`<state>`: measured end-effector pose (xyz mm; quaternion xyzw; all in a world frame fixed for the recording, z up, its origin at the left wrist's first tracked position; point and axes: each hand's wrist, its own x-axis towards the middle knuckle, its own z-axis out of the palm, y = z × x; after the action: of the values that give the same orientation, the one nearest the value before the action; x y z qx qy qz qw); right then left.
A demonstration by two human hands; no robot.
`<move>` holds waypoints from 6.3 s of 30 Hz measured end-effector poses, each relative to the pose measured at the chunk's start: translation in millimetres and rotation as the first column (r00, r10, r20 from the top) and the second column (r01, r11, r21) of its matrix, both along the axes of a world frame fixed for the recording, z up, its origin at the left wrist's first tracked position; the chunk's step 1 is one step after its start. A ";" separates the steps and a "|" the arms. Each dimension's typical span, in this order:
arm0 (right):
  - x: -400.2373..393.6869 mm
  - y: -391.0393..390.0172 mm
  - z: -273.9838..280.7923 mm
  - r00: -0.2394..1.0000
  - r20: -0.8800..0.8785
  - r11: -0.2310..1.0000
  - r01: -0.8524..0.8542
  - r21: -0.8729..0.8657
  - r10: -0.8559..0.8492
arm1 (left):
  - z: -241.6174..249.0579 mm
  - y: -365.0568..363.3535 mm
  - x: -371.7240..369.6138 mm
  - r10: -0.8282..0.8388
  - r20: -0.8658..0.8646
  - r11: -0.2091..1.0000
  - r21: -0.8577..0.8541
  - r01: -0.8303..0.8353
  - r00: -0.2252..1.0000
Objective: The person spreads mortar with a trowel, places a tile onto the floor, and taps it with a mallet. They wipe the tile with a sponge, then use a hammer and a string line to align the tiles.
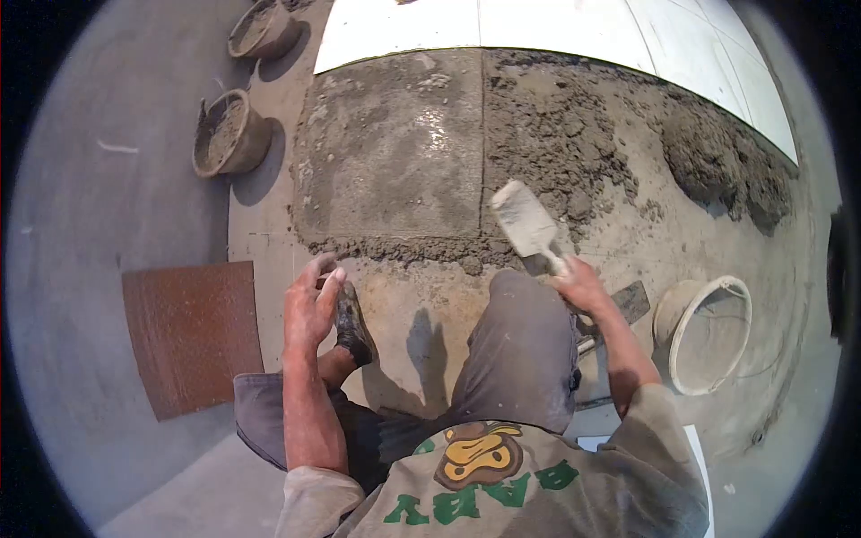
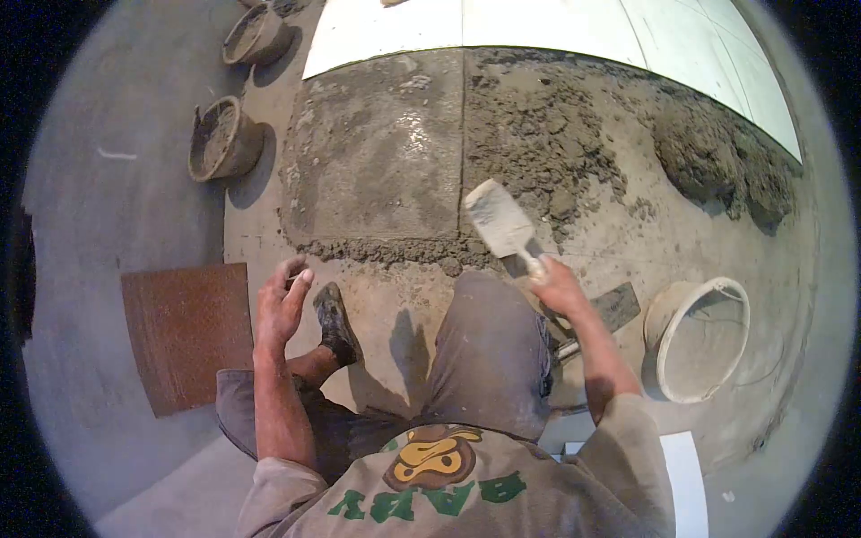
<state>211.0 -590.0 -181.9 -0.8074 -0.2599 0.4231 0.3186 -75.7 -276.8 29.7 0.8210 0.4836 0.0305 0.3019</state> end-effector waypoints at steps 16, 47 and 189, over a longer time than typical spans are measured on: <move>-15.2 213.2 -6.3 0.878 0.138 0.887 -0.461 -0.008 0.457 | -21.8 -51.7 -83.7 0.378 -0.011 0.922 -0.091 -0.377 0.926; -18.4 -256.6 157.5 0.462 0.247 0.449 0.887 -0.111 -0.852 | -56.4 -65.9 71.7 -0.118 0.173 0.975 -0.164 0.147 0.978; -566.5 792.7 254.9 0.810 -0.302 0.834 -0.363 0.416 0.503 | 11.3 124.0 -640.9 0.431 0.465 0.099 -0.876 -0.472 -0.773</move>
<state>-355.5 202.6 73.0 -0.5543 -0.4378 0.5893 0.3921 -716.6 -152.8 40.9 -0.0639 0.5137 0.7627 0.3876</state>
